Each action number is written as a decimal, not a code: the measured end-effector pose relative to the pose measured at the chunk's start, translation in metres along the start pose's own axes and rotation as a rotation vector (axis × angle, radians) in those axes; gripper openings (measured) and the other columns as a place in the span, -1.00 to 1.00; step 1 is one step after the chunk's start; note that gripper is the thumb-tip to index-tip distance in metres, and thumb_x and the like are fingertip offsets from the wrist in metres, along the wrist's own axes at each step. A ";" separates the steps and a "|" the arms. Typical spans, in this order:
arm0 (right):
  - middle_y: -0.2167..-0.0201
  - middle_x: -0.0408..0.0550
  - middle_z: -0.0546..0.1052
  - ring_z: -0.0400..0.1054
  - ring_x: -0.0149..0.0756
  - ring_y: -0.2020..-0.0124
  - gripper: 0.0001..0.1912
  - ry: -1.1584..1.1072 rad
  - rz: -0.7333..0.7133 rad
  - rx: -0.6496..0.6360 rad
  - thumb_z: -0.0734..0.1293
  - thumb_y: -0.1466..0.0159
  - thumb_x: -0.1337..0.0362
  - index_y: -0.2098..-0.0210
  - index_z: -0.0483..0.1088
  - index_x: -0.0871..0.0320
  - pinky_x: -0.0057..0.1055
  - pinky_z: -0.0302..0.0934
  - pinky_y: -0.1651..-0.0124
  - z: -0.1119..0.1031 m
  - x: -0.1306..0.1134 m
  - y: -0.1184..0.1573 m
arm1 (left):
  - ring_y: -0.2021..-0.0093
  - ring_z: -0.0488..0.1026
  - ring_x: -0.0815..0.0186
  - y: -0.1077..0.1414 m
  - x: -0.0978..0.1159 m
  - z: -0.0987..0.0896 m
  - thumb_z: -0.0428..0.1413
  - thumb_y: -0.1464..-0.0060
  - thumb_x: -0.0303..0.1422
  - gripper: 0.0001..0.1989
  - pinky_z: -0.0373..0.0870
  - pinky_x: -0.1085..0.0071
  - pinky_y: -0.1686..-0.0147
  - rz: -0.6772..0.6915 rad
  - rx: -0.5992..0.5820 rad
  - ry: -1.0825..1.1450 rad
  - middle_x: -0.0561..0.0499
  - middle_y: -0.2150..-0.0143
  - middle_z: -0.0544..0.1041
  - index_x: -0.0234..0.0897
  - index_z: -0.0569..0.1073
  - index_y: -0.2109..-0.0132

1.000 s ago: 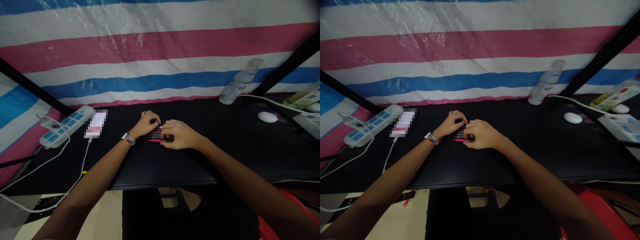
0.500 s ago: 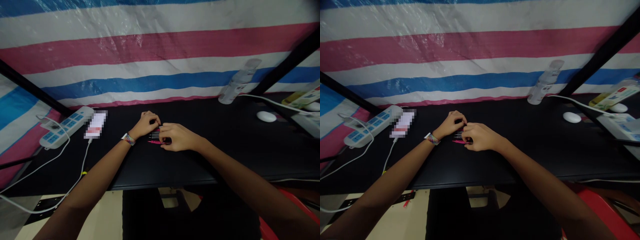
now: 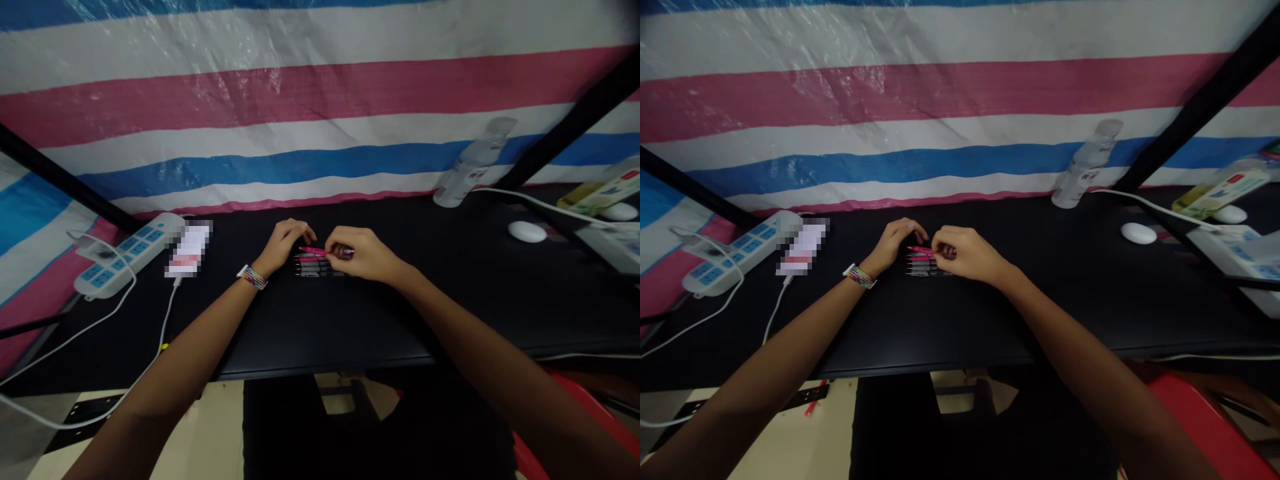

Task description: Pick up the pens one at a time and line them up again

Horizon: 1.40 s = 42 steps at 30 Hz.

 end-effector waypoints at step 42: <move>0.29 -0.06 0.59 0.52 -0.22 0.25 -0.63 -0.774 0.584 0.499 0.69 -0.08 0.13 0.19 0.62 0.09 -0.09 0.59 0.01 -0.001 0.065 -0.004 | 0.30 0.55 0.24 -0.002 -0.008 0.010 0.29 -0.32 -0.05 -0.72 0.53 0.23 0.13 -0.101 0.254 0.063 0.03 0.36 0.61 -0.15 0.66 0.05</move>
Point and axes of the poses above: each hand's wrist, its own y-axis away from the middle knuckle, its own z-axis out of the palm, x = y × z, the point moved 1 cm from there along -y, towards the middle knuckle
